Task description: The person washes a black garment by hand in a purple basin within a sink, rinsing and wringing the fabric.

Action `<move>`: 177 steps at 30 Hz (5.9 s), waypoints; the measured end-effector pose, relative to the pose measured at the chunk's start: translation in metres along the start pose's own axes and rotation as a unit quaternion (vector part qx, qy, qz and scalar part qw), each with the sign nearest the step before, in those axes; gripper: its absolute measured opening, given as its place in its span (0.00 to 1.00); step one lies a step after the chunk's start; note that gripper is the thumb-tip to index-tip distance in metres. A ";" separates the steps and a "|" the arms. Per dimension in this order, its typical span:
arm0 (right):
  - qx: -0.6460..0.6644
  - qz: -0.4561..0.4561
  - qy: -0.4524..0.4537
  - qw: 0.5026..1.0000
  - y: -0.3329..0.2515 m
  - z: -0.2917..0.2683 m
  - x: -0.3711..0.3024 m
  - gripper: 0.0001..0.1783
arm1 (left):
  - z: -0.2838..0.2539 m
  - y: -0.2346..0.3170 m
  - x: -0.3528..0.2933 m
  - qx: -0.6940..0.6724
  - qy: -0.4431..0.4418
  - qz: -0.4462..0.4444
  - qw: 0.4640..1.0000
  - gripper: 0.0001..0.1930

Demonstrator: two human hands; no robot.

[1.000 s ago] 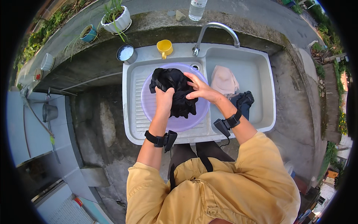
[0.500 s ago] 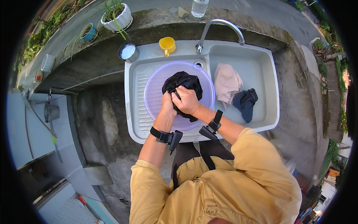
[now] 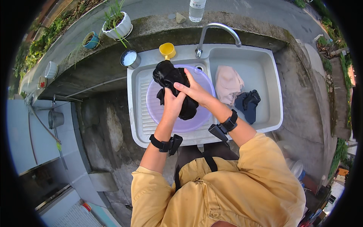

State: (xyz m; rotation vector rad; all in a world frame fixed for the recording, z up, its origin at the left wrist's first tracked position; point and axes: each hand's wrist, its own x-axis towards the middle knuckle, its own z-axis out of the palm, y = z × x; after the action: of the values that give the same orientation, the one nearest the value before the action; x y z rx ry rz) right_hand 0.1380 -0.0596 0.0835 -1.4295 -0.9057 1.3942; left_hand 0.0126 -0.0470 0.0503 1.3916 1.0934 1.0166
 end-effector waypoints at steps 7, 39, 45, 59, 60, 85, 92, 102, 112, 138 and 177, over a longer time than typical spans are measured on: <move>-0.278 -0.125 0.060 0.950 0.056 -0.027 0.003 0.19 | -0.012 -0.028 0.009 -0.256 0.066 -0.511 0.818 0.33; -0.362 -0.219 -0.005 0.906 0.006 0.042 -0.033 0.14 | -0.031 -0.053 0.008 -0.378 -0.178 -0.451 0.789 0.22; -0.397 -0.188 0.136 0.888 0.049 0.020 0.012 0.16 | 0.014 -0.037 -0.007 -0.316 0.082 -0.413 0.850 0.14; -0.222 -0.015 -0.046 0.974 0.025 -0.019 0.021 0.39 | -0.002 -0.016 -0.008 -0.082 -0.156 -0.218 0.960 0.16; -0.243 -0.029 -0.007 0.969 0.046 -0.032 0.028 0.35 | -0.001 -0.009 -0.004 -0.143 -0.088 -0.298 0.940 0.21; 0.086 -0.048 -0.079 0.992 -0.045 -0.020 -0.010 0.15 | -0.036 0.081 0.014 -0.290 -0.203 -0.103 0.930 0.33; 0.015 -0.283 0.115 0.952 -0.119 -0.071 -0.030 0.10 | -0.087 0.104 0.019 0.022 -0.166 -0.145 0.975 0.22; -0.417 -0.247 0.140 0.864 -0.153 -0.067 -0.052 0.26 | -0.091 0.132 0.017 -0.130 -0.107 -0.164 0.972 0.16; -0.033 -0.253 -0.053 0.965 -0.072 -0.045 0.017 0.29 | -0.051 0.119 0.000 -0.260 -0.135 -0.151 0.944 0.16; -0.372 -0.205 0.111 0.898 0.009 0.059 -0.031 0.17 | -0.029 -0.057 0.002 -0.547 -0.193 -0.268 0.769 0.15; -0.041 0.080 -0.039 0.995 -0.077 -0.005 -0.018 0.44 | -0.008 0.069 0.008 -0.254 -0.018 -0.058 0.965 0.22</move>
State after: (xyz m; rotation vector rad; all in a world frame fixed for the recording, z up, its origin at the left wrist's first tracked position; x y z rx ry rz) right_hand 0.1479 -0.0529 0.1617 -1.5462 -0.9230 1.5572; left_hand 0.0130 -0.0402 0.1195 0.9169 0.8002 1.0860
